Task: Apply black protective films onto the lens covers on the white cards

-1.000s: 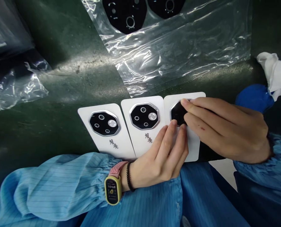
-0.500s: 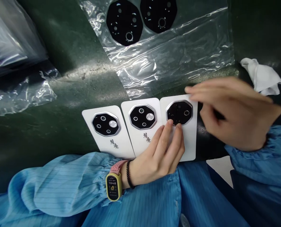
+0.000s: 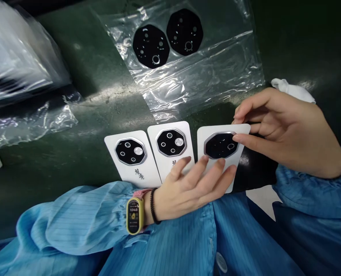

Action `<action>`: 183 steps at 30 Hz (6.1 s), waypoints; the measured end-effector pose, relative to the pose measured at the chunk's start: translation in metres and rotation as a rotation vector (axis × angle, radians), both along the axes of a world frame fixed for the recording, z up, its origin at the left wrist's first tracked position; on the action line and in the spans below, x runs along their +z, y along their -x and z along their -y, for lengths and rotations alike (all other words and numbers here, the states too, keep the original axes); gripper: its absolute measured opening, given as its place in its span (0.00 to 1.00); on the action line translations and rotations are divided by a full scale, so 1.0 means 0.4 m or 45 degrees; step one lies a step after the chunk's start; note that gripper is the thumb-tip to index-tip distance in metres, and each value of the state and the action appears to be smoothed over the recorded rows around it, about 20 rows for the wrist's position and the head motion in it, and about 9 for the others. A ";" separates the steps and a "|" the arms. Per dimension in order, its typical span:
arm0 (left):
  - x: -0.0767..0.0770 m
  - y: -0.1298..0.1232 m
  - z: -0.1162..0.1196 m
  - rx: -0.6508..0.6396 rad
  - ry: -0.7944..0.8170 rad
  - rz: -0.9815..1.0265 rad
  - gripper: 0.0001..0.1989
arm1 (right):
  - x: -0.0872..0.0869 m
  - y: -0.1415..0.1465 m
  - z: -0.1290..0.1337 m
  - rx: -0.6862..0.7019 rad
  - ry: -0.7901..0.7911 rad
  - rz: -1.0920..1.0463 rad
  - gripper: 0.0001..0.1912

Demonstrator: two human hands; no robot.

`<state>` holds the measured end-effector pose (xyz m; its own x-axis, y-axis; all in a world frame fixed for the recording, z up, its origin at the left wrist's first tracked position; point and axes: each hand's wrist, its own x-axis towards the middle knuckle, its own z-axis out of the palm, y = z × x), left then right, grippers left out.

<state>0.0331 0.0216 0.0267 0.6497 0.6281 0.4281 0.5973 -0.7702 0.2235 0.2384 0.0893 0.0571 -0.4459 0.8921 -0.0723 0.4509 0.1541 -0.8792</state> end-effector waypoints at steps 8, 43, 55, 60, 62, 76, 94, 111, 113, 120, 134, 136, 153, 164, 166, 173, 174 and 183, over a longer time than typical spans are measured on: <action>0.121 0.027 -0.104 -0.058 1.010 0.386 0.12 | 0.061 -0.002 0.035 -0.008 0.072 -0.213 0.12; 0.124 0.012 -0.101 0.002 2.100 1.147 0.12 | 0.069 -0.008 0.035 -0.046 0.509 -0.535 0.12; 0.166 0.022 -0.089 -0.114 1.888 1.143 0.17 | 0.054 -0.007 0.023 -0.036 0.647 -0.634 0.11; 0.158 0.017 -0.093 -0.058 1.870 1.177 0.17 | 0.052 -0.005 0.024 -0.039 0.629 -0.627 0.13; 0.154 0.014 -0.098 -0.064 1.914 1.211 0.17 | 0.049 -0.004 0.025 -0.038 0.627 -0.630 0.12; 0.116 0.030 -0.095 -0.089 1.804 0.920 0.16 | 0.035 -0.008 0.027 -0.137 0.541 -0.437 0.07; -0.017 0.110 0.039 -0.526 0.346 -0.024 0.17 | 0.063 0.075 -0.029 -0.012 -0.291 0.625 0.10; -0.019 0.109 0.047 -0.530 0.160 0.123 0.14 | 0.048 0.239 -0.256 -0.105 -0.181 0.902 0.23; -0.015 0.108 0.044 -0.537 0.148 0.146 0.14 | 0.050 0.238 -0.264 -0.086 -0.158 0.900 0.25; -0.009 0.108 0.041 -0.562 0.135 0.168 0.13 | 0.056 0.236 -0.271 -0.046 -0.125 0.890 0.29; -0.007 0.107 0.045 -0.563 0.090 0.169 0.13 | 0.046 0.228 -0.246 -0.203 -0.176 0.669 0.21; -0.007 0.109 0.046 -0.569 0.088 0.174 0.13 | 0.043 0.216 -0.250 -0.265 -0.132 0.556 0.15; 0.040 0.126 -0.013 -0.385 0.464 0.476 0.08 | 0.103 0.174 -0.242 -0.382 0.436 -0.165 0.14; 0.110 0.148 -0.115 0.174 1.430 1.017 0.03 | 0.169 0.216 -0.131 0.358 0.327 0.059 0.11; 0.109 0.146 -0.112 0.151 1.493 1.010 0.04 | 0.169 0.221 -0.122 0.337 0.297 0.050 0.10; 0.099 0.151 -0.115 0.233 1.523 1.134 0.06 | 0.153 0.183 -0.084 0.013 0.250 -0.093 0.06; 0.096 0.150 -0.115 0.244 1.515 1.140 0.06 | 0.149 0.176 -0.080 -0.002 0.252 -0.096 0.07; 0.091 0.148 -0.105 0.258 1.453 1.022 0.07 | 0.121 0.177 -0.066 -0.102 0.175 -0.120 0.12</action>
<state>-0.0260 0.0636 0.0632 0.3332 0.9279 -0.1673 0.0879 0.1461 0.9854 0.1677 0.1157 0.1055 -0.3846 0.9096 -0.1572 0.3716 -0.0034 -0.9284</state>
